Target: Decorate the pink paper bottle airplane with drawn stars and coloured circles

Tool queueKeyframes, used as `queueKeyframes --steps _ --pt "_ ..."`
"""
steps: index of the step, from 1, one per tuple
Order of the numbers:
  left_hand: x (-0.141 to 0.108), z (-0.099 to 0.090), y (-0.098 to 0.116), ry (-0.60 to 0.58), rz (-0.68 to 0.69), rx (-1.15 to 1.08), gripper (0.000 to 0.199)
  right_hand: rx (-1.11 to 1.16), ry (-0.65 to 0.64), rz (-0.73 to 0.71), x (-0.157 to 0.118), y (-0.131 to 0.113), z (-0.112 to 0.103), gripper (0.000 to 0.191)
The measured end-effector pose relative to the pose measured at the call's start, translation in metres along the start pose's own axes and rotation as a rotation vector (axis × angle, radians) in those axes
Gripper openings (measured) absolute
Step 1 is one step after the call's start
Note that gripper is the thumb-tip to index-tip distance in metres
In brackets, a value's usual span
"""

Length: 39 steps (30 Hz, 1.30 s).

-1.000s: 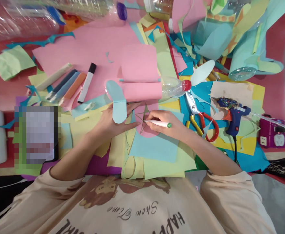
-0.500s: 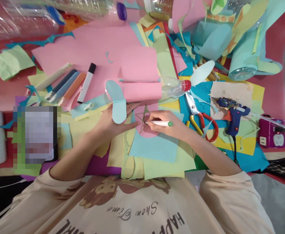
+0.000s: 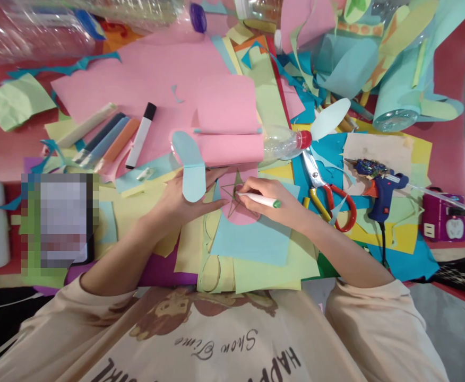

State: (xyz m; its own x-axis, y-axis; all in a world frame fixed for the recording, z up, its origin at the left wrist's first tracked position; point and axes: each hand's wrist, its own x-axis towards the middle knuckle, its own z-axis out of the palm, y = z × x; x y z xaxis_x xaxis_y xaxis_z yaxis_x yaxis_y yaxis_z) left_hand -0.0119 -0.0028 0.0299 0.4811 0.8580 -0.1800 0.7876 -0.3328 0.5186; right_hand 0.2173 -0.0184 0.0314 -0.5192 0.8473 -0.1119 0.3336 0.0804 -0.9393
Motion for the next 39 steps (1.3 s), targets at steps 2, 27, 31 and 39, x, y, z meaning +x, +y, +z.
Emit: queueKeyframes --steps 2,27,31,39 --pt "0.0001 -0.0004 0.0003 0.001 0.001 -0.009 0.062 -0.012 0.008 0.000 0.0000 0.0005 0.0003 0.015" --pt "-0.0015 0.0005 -0.0011 0.018 0.025 -0.006 0.061 0.047 -0.014 0.086 0.0017 -0.0039 -0.0050 0.018" --pt "-0.0019 0.0009 -0.0015 0.025 0.030 -0.006 0.060 0.026 0.035 0.083 0.0028 -0.0037 -0.0032 0.025" --pt "-0.0016 0.0018 -0.0026 0.023 0.037 -0.002 0.059 -0.019 -0.026 0.054 0.0031 -0.0062 -0.0038 0.026"
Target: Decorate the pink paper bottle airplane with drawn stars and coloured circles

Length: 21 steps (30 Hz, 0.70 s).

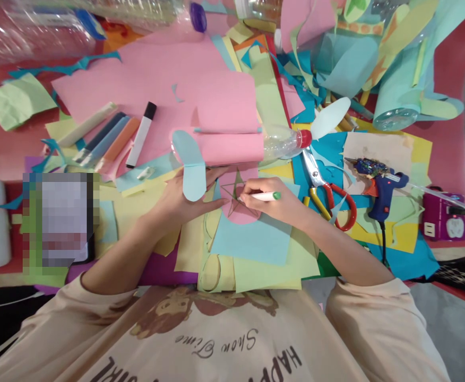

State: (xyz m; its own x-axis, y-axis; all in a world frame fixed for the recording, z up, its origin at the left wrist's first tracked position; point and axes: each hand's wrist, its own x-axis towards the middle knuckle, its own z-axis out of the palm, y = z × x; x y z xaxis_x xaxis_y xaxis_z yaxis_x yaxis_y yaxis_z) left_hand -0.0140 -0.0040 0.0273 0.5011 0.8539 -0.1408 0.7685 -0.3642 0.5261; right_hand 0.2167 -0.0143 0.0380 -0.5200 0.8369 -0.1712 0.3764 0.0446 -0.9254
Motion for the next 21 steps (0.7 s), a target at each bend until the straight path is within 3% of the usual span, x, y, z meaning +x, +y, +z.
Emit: queueKeyframes --steps 21 --pt "0.0013 -0.0011 0.0018 -0.014 -0.013 0.000 0.060 -0.004 -0.003 0.010 -0.0011 -0.0004 -0.0017 0.025"
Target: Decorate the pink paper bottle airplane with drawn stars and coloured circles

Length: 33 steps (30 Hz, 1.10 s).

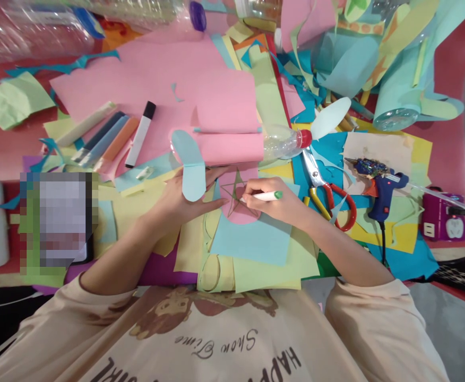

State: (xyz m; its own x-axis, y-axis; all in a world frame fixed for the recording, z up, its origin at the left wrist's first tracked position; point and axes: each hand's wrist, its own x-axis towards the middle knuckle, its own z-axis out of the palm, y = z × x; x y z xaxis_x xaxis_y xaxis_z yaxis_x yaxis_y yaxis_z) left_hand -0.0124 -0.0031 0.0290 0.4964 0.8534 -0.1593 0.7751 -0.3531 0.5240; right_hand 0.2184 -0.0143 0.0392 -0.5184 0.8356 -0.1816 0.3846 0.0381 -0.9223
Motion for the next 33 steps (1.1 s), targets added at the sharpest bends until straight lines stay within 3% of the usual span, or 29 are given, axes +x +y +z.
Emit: queueKeyframes --steps 20,33 --pt "-0.0008 0.0008 -0.0001 0.010 0.009 0.008 0.059 -0.018 0.011 -0.012 -0.0001 -0.0008 -0.0006 0.025" --pt "0.0000 0.0002 0.0004 0.019 -0.002 0.009 0.060 -0.054 0.099 -0.011 0.0004 -0.0003 0.0020 0.022"
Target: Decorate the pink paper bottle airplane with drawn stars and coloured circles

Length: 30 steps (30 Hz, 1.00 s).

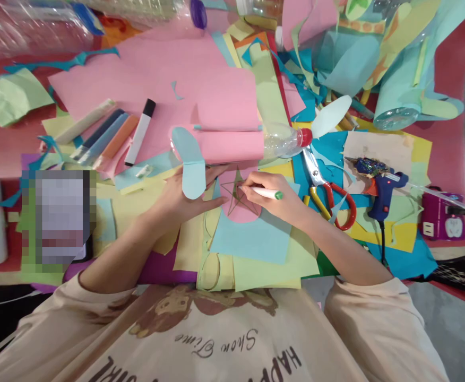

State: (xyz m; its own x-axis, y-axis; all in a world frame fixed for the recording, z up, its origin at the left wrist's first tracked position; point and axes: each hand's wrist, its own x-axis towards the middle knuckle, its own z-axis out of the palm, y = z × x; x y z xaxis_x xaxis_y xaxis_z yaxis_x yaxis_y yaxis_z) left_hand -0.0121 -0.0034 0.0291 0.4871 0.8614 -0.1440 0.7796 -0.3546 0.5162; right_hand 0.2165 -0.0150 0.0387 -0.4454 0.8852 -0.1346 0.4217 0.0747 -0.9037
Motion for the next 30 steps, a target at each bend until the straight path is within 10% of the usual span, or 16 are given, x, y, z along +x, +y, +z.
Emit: queueKeyframes --steps 30 --pt "0.000 -0.001 0.001 -0.019 -0.023 0.001 0.061 0.020 -0.043 0.033 0.001 -0.003 -0.002 0.021"
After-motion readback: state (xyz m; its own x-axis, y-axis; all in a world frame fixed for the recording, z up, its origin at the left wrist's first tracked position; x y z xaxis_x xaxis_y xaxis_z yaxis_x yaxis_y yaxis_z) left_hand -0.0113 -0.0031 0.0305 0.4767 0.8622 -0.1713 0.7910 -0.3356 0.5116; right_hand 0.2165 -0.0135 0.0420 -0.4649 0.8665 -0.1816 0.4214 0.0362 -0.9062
